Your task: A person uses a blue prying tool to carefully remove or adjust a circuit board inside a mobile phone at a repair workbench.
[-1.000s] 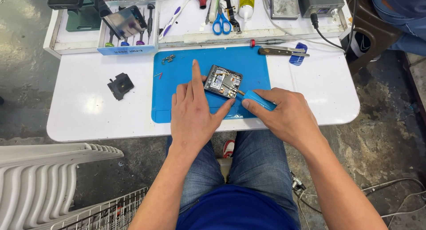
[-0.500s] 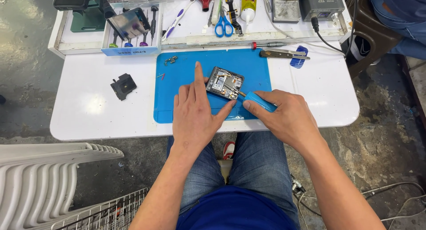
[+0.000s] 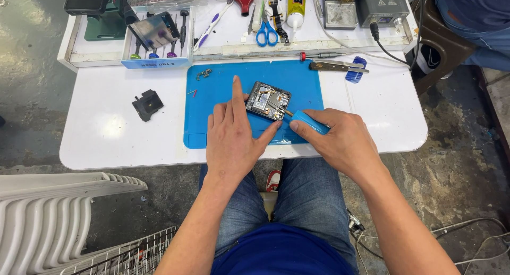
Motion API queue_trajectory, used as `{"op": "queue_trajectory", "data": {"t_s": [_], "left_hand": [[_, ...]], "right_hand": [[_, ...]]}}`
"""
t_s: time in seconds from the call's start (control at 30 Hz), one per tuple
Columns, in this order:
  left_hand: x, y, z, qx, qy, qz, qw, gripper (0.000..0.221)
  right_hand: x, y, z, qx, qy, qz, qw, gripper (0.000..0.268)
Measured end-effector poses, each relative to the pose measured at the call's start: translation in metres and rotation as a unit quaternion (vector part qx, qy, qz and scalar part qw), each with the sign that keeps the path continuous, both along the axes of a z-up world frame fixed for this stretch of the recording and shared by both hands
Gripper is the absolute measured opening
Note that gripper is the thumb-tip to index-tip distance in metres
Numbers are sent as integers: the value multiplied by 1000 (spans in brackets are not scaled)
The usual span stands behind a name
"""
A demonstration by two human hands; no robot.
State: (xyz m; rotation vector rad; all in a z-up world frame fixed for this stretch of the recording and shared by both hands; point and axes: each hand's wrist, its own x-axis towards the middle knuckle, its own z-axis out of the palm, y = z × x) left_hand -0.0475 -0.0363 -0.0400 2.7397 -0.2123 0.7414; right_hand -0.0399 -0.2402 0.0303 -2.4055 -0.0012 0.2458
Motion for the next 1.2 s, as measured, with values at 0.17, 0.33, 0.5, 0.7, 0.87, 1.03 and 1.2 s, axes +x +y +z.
{"op": "queue_trajectory", "data": {"t_s": [0.17,0.33,0.5,0.7,0.87,1.03,1.2], "left_hand": [[0,0,1,5,-5,5,1000,108],[0,0,2,1,-5,0,1000,108],[-1,0,3,-5,4,-1,1000,107],[-3,0,14,-71,73,-32,994,107],[-3,-1,15,-70,75,-29,994,107],[-3,0,14,-69,78,-24,994,108],[-3,-1,15,-53,72,-21,996,106]], "right_hand": [[-1,2,2,8,9,-15,1000,58],[-4,7,15,24,37,-51,998,56],[-2,3,6,14,29,-27,999,59],[2,-2,-8,55,-80,4,995,45],[3,-3,-7,49,-75,-3,996,48],[0,-1,-3,50,-72,-9,996,49],[2,-2,-5,48,-69,-10,996,50]]}}
